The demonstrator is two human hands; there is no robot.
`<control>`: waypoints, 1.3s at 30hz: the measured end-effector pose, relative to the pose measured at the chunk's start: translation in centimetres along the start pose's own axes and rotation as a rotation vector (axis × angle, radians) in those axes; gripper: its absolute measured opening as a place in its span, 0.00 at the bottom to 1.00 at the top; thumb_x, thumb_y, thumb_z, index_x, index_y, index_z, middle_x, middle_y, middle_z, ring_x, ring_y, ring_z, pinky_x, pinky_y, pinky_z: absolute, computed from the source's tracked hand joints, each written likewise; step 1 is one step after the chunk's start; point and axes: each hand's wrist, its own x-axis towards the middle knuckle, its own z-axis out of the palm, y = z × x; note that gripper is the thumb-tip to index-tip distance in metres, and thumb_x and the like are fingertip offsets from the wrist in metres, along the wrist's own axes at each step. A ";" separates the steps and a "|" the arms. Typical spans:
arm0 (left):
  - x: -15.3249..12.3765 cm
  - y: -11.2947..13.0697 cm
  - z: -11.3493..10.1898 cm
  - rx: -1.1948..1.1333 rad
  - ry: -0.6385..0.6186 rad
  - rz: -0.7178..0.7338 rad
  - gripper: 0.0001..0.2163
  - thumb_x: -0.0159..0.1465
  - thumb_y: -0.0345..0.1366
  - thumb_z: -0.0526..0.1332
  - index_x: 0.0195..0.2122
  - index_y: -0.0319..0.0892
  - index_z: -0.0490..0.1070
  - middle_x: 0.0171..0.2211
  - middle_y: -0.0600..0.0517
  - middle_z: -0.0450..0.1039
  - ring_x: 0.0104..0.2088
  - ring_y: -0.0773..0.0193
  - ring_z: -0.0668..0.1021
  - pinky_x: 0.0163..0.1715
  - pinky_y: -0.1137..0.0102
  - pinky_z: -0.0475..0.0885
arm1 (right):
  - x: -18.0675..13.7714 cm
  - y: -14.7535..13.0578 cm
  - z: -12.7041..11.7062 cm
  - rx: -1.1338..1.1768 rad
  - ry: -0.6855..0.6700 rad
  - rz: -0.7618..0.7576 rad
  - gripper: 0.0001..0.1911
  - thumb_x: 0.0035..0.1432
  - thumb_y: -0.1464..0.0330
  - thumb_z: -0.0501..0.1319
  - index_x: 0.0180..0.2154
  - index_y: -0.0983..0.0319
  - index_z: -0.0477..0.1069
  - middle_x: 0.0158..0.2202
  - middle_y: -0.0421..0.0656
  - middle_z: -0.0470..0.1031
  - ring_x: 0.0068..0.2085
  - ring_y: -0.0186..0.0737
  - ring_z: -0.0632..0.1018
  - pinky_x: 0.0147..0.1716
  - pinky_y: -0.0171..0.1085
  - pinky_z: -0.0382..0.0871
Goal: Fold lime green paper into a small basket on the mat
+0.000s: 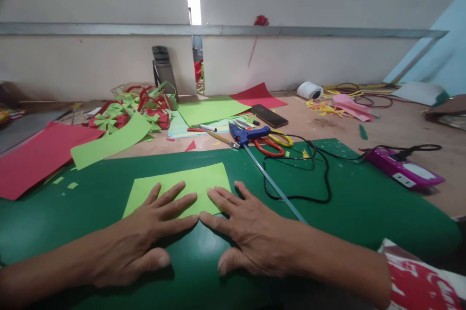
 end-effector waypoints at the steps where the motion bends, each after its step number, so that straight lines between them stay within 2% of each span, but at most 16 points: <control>1: 0.0 0.0 -0.1 0.003 -0.005 0.004 0.28 0.65 0.58 0.46 0.65 0.58 0.45 0.67 0.52 0.40 0.65 0.40 0.41 0.54 0.34 0.37 | 0.0 0.1 0.0 -0.017 0.004 -0.007 0.38 0.59 0.47 0.50 0.64 0.59 0.48 0.65 0.62 0.48 0.65 0.62 0.48 0.55 0.70 0.41; 6: 0.1 0.0 -0.1 0.026 -0.013 0.001 0.30 0.64 0.58 0.48 0.65 0.58 0.42 0.67 0.50 0.38 0.65 0.38 0.40 0.53 0.33 0.38 | 0.3 0.8 0.0 -0.102 0.056 -0.046 0.35 0.59 0.47 0.49 0.63 0.55 0.52 0.63 0.58 0.55 0.64 0.60 0.54 0.55 0.68 0.41; 14: -0.4 -0.2 0.0 0.057 -0.026 -0.033 0.26 0.65 0.58 0.47 0.62 0.57 0.56 0.67 0.51 0.43 0.65 0.40 0.43 0.55 0.35 0.40 | -0.4 1.6 -0.8 -0.201 0.055 -0.073 0.30 0.60 0.47 0.47 0.58 0.53 0.60 0.60 0.51 0.62 0.59 0.55 0.62 0.56 0.65 0.42; 21: -2.7 -2.1 1.0 0.111 0.039 -0.002 0.23 0.67 0.54 0.46 0.61 0.56 0.57 0.66 0.51 0.44 0.65 0.42 0.44 0.57 0.38 0.41 | -2.0 3.0 -0.2 -0.268 0.169 -0.085 0.28 0.60 0.48 0.49 0.57 0.53 0.63 0.56 0.50 0.67 0.56 0.55 0.65 0.55 0.64 0.44; 24: -3.8 -3.1 1.5 0.158 0.111 0.023 0.22 0.68 0.52 0.44 0.62 0.57 0.55 0.66 0.52 0.44 0.65 0.44 0.45 0.57 0.38 0.41 | -2.5 3.5 0.1 -0.300 0.215 -0.088 0.27 0.60 0.48 0.50 0.56 0.52 0.64 0.55 0.50 0.68 0.55 0.55 0.66 0.55 0.64 0.44; 30: -6.4 -4.6 1.3 0.318 0.100 0.078 0.23 0.67 0.46 0.53 0.63 0.57 0.53 0.66 0.53 0.45 0.65 0.46 0.47 0.58 0.43 0.52 | -3.5 4.1 0.3 -0.361 0.207 -0.052 0.26 0.60 0.48 0.50 0.55 0.52 0.64 0.56 0.49 0.68 0.58 0.58 0.64 0.53 0.66 0.46; 35: -8.2 -5.2 1.2 0.379 0.207 0.075 0.19 0.67 0.42 0.55 0.59 0.55 0.62 0.65 0.53 0.49 0.65 0.46 0.48 0.58 0.45 0.54 | -3.9 4.3 0.4 -0.439 0.218 -0.080 0.26 0.60 0.50 0.52 0.56 0.54 0.64 0.56 0.51 0.68 0.58 0.61 0.64 0.52 0.67 0.49; 39: -9.1 -5.2 1.1 0.358 0.220 0.049 0.16 0.67 0.41 0.55 0.55 0.53 0.67 0.64 0.54 0.53 0.65 0.48 0.49 0.59 0.47 0.53 | -3.9 4.8 0.6 -0.503 0.252 -0.133 0.26 0.60 0.50 0.53 0.55 0.54 0.66 0.57 0.50 0.67 0.59 0.61 0.64 0.52 0.67 0.51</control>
